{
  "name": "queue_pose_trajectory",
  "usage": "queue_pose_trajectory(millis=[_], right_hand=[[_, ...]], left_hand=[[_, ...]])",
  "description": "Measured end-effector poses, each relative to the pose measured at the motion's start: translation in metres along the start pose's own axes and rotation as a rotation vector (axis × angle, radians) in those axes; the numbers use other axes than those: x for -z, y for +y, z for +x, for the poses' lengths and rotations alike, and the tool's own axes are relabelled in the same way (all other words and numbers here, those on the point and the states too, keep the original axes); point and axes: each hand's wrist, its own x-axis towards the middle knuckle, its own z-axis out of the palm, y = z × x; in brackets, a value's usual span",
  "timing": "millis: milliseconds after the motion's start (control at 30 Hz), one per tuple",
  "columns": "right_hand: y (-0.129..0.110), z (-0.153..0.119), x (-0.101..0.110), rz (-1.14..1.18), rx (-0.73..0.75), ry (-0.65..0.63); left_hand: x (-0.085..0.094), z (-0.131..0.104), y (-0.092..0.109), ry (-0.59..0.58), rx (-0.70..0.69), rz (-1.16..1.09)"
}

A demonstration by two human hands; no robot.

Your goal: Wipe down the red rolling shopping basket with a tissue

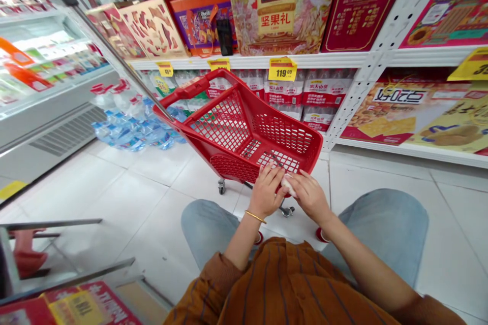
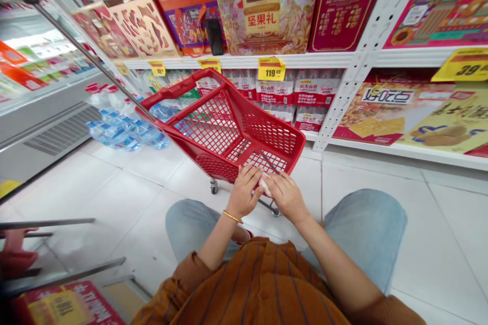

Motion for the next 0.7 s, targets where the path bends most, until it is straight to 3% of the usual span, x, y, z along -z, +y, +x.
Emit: queue_pose_trajectory(millis=[367,700], right_hand=[[0.024,-0.019,-0.002,0.149,0.012,-0.045],[0.039,-0.019,0.013,0.219,-0.060,0.034]], left_hand=[[-0.002,0.001,-0.005,0.085,-0.026,-0.086],[-0.001,0.000,-0.004,0.079,0.004,-0.067]])
